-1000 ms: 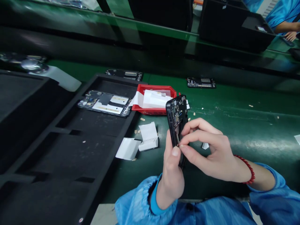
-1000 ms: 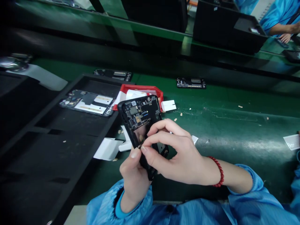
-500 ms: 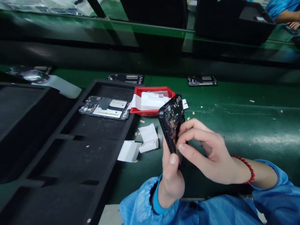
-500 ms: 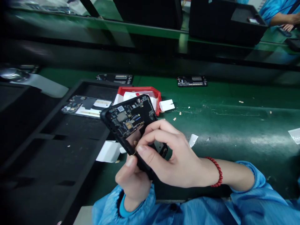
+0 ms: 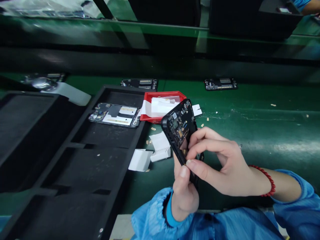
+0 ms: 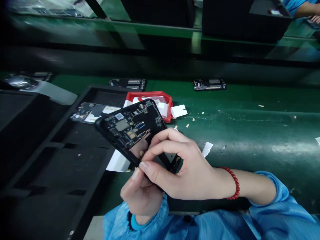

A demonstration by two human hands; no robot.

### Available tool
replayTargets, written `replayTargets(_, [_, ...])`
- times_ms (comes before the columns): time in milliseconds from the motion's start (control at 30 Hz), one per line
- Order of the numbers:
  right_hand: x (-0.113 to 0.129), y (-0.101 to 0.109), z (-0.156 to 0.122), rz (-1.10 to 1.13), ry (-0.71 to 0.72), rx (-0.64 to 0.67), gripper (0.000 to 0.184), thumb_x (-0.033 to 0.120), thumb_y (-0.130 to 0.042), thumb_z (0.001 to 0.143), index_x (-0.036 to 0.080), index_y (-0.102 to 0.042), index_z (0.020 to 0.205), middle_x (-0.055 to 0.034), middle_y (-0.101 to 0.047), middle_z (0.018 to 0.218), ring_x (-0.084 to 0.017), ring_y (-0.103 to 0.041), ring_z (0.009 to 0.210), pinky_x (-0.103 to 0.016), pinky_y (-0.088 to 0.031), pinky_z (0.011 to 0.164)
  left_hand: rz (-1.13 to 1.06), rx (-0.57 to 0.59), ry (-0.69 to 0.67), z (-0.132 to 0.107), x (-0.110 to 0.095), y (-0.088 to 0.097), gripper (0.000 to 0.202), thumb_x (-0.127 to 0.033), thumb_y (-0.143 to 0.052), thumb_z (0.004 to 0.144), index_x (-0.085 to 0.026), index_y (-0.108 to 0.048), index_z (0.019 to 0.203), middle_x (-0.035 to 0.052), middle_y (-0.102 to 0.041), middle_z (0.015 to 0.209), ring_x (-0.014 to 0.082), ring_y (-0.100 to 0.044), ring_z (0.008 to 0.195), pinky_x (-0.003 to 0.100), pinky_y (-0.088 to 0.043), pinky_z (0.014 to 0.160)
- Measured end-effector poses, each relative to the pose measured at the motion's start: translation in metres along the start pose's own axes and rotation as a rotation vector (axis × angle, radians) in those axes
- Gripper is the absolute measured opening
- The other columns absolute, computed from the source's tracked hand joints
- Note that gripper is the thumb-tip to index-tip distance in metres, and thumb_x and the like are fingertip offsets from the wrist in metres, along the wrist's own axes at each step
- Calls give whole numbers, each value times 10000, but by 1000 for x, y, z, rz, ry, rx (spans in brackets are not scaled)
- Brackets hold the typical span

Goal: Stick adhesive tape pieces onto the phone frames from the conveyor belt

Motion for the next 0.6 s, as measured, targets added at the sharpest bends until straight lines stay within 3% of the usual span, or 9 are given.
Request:
replayTargets(100, [-1, 0, 1, -2, 9, -10, 65, 130, -710, 858, 166, -678, 813, -33, -654, 924, -106, -665, 845, -231, -580, 797, -17, 16, -83, -5, 3, 7, 355, -428, -652, 922, -315, -721, 1251, -48, -628, 1447, 254, -178, 1596, 348, -441, 1205])
replayTargets(167, [-1, -1, 2, -7, 23, -15, 68, 133, -717, 855, 166, -673, 816, -34, -651, 924, -110, -665, 853, -236, -580, 805, -20, 51, -114, -7, 6, 11, 367, -394, -636, 951, -344, -692, 1310, -77, -579, 1508, 247, -122, 1602, 343, -406, 1234])
replayTargets(300, [-2, -1, 2, -5, 34, 1, 67, 129, -718, 861, 165, -672, 828, -33, -638, 928, -108, -656, 852, -245, -580, 801, -40, 157, -142, -9, 7, 7, 397, -417, -591, 991, -353, -646, 1379, -64, -576, 1516, 254, -275, 1562, 342, -357, 1260])
replayTargets(433, [-4, 1, 3, 10, 12, 32, 48, 131, -709, 878, 153, -685, 843, -38, -641, 937, -104, -652, 864, -245, -574, 816, -122, 202, -73, -8, 9, -1, 458, -517, -413, 1053, -333, -615, 1420, -12, -608, 1487, 242, -435, 1488, 322, -372, 1243])
replayTargets(600, [-5, 3, 5, 12, -3, 34, 40, 132, -712, 876, 150, -701, 842, -42, -651, 935, -108, -658, 870, -247, -573, 817, -181, 226, -69, -8, 11, -2, 491, -584, -407, 1033, -342, -637, 1393, -15, -553, 1541, 266, -254, 1572, 401, -334, 1274])
Point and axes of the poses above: each hand's wrist, its own z-axis towards the middle knuckle, its own y-axis out of the back of the hand, x = y × z, the point moved 4 cm from there along z, towards the middle knuckle
